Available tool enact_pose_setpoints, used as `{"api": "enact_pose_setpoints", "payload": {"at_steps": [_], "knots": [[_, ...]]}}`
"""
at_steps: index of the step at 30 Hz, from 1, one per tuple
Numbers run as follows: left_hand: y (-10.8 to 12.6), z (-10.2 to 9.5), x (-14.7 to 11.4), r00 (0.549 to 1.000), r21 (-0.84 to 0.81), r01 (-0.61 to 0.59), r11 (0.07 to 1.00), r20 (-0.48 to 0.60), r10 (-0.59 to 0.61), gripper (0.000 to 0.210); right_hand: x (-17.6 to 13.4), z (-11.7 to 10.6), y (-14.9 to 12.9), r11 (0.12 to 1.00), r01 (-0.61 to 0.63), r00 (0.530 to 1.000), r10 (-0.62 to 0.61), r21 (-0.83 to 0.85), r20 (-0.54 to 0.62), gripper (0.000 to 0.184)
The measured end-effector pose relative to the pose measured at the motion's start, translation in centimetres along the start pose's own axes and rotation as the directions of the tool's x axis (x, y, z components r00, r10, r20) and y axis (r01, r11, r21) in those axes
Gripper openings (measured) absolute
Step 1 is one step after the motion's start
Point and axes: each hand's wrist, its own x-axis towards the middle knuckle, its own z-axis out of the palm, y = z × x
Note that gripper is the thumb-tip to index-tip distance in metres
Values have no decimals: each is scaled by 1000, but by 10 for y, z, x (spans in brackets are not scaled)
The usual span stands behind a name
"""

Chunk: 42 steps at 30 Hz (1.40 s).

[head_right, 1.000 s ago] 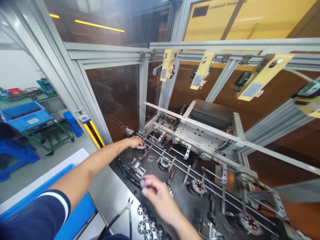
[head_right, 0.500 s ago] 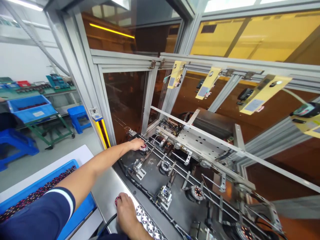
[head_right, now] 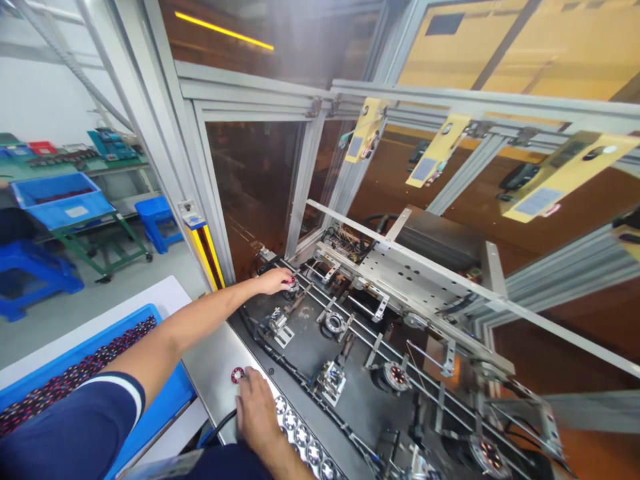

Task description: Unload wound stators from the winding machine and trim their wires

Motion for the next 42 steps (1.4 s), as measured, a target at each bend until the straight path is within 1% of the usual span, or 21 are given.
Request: {"api": "enact_pose_setpoints", "payload": {"at_steps": [2, 5, 8, 10, 11, 14, 17, 19, 21, 23, 25, 27, 28, 29, 30, 32, 33, 35, 38, 40, 42], "knots": [[0, -2, -30, 996, -112, 19, 994, -80, -28, 29, -21, -17, 4, 999, -39, 997, 41, 29, -58, 31], [-1, 1, -100, 983, -252, 63, 966, -149, -103, 26, -57, -46, 12, 991, -115, 981, 123, 63, -153, 27], [0, 21, -173, 980, -315, 140, 939, -93, -177, 23, -88, -67, 12, 978, -186, 954, 202, 92, -221, 30], [2, 41, -208, 975, -311, 203, 928, -24, -221, 24, -102, -73, 5, 968, -227, 938, 248, 111, -243, 28], [4, 52, -219, 970, -298, 232, 926, 5, -242, 24, -105, -74, -1, 962, -243, 931, 266, 120, -249, 27], [17, 81, -233, 957, -228, 289, 930, 49, -286, 22, -105, -76, -19, 957, -263, 920, 288, 124, -267, 26], [32, 95, -233, 956, -147, 292, 945, 30, -291, 22, -102, -91, -32, 968, -239, 923, 251, 76, -292, 25], [39, 93, -234, 962, -101, 272, 957, 2, -274, 22, -110, -114, -31, 974, -228, 923, 219, 9, -315, 24], [43, 78, -234, 970, -62, 239, 969, -25, -241, 22, -130, -151, -15, 965, -253, 913, 211, -76, -349, 24], [52, 54, -224, 982, -32, 185, 982, -44, -186, 21, -156, -197, 14, 931, -326, 888, 242, -163, -391, 25], [71, 25, -196, 994, -18, 90, 996, -58, -91, 23, -181, -245, 52, 867, -438, 847, 311, -236, -431, 26], [104, 3, -146, 995, -12, -72, 997, -64, 71, 24, -198, -287, 91, 789, -536, 814, 388, -300, -432, 24], [124, -3, -115, 967, 38, -256, 966, 3, 256, 26, -202, -303, 110, 753, -569, 804, 425, -331, -414, 22], [146, -5, -83, 940, 42, -342, 939, 21, 342, 26, -203, -315, 127, 721, -593, 797, 461, -359, -391, 20], [168, -2, -50, 919, 44, -394, 918, 34, 393, 26, -202, -323, 141, 692, -610, 790, 494, -386, -362, 18], [207, 15, 8, 883, 60, -467, 882, 80, 463, 27, -198, -330, 164, 644, -633, 773, 555, -429, -306, 17], [224, 28, 31, 867, 73, -495, 866, 111, 486, 29, -197, -330, 172, 624, -642, 762, 582, -445, -283, 19], [246, 56, 63, 835, 98, -541, 835, 183, 519, 32, -195, -327, 185, 591, -658, 739, 625, -466, -251, 26], [257, 92, 84, 791, 126, -591, 796, 285, 542, 31, -197, -320, 197, 564, -673, 714, 666, -479, -217, 30], [255, 106, 89, 770, 137, -610, 781, 334, 543, 31, -199, -317, 201, 558, -678, 701, 687, -479, -191, 30], [252, 113, 92, 758, 142, -618, 773, 367, 539, 32, -200, -315, 205, 560, -678, 693, 703, -476, -160, 30]]}}
